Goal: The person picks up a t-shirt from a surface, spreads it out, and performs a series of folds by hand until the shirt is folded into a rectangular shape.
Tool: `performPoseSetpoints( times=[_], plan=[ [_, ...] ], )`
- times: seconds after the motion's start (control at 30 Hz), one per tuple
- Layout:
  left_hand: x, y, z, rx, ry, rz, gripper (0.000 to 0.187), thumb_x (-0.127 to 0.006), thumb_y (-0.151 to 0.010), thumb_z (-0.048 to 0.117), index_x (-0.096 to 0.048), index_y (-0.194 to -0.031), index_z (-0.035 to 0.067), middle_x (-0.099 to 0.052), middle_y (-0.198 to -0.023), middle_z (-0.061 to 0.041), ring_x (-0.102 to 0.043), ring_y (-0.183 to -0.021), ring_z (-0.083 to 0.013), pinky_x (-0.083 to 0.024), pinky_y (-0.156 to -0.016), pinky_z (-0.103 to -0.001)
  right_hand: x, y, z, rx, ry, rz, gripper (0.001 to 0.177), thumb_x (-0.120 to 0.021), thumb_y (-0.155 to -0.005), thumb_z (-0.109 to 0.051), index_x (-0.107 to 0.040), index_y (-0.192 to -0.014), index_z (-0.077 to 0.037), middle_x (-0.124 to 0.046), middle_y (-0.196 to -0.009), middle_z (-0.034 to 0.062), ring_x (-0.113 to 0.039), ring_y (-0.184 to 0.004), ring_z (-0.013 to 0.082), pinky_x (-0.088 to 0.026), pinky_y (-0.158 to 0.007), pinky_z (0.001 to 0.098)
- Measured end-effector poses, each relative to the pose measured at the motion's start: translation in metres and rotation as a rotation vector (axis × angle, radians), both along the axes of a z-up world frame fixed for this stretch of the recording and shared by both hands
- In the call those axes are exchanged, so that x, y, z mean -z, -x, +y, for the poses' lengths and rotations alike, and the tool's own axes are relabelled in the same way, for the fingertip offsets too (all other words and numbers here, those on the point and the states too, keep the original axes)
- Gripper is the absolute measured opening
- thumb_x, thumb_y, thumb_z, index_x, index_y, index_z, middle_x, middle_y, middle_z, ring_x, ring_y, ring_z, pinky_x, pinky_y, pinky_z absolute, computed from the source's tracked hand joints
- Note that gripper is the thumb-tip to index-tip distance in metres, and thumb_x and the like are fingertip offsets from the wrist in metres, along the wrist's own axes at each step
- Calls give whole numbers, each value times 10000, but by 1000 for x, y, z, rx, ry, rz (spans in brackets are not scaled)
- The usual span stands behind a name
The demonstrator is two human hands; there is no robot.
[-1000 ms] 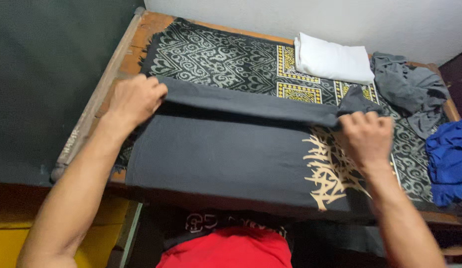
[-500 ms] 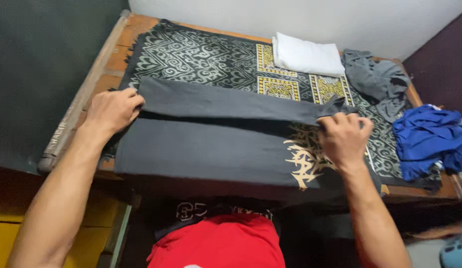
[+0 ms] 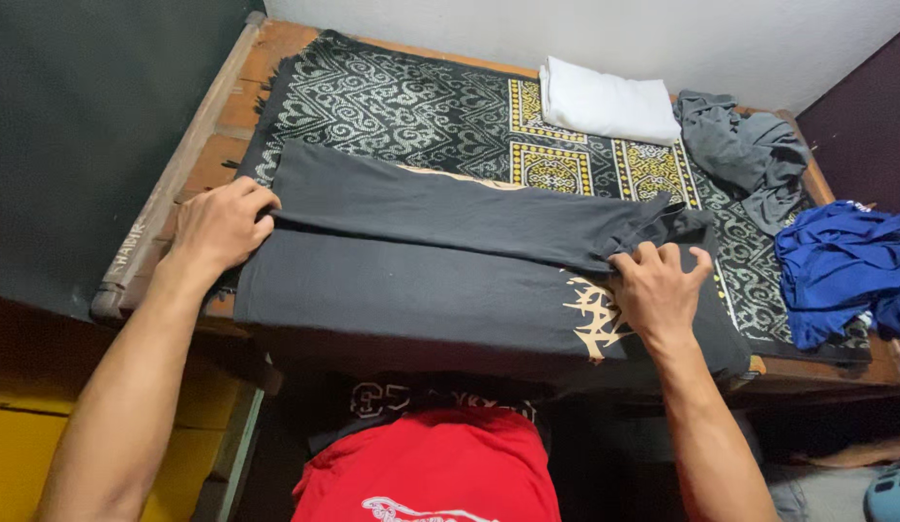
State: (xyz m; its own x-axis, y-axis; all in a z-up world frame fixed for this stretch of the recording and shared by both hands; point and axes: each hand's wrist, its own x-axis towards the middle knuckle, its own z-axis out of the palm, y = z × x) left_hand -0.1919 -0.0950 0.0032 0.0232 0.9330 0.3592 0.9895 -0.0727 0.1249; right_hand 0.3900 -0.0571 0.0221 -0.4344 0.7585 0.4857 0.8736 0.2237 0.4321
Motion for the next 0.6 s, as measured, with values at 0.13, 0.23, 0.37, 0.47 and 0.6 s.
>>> performPoseSetpoints(
  times=[0.13,0.23,0.37,0.47,0.6],
  plan=[
    [1,1,-9,14,-70,-47,195,-746,-882,215,-768,-1074,193,-723,-1119,9,-716,-972,-296,-569,-878,-440,-1,-4,-6,1,-14,45,251,-688,-906,-146,-783,-1044,-333,-607,-981,-74,-574,-1064,171,-287,-1123,531],
    [2,2,-9,75,-99,-43,196,-751,-870,203,-763,-1063,171,-719,-1107,-10,-720,-975,-291,-570,-880,-435,2,-3,-6,27,-9,3,233,-704,-917,-166,-784,-1030,-354,-603,-969,-83,-573,-1057,165,-281,-1124,533],
    [3,3,-15,105,-105,-86,195,-758,-851,194,-761,-1043,160,-722,-1096,-23,-713,-970,-290,-571,-879,-426,7,-6,-6,12,-19,20,205,-725,-921,-220,-788,-1070,-346,-597,-979,-62,-568,-1069,184,-284,-1134,537],
    [2,6,-19,121,-84,-96,196,-765,-838,178,-761,-1032,150,-721,-1090,-33,-707,-975,-292,-562,-867,-433,10,-10,-7,34,-29,26,236,-720,-918,-203,-787,-1079,-360,-602,-951,-69,-568,-1043,167,-285,-1145,535],
    [2,4,-22,112,-78,-148,187,-721,-854,184,-761,-1033,149,-724,-1082,-31,-700,-1018,-284,-556,-896,-435,8,-2,-12,48,-41,-33,196,-716,-982,-217,-781,-1078,-376,-601,-951,-81,-567,-1052,153,-278,-1128,525]
  ],
)
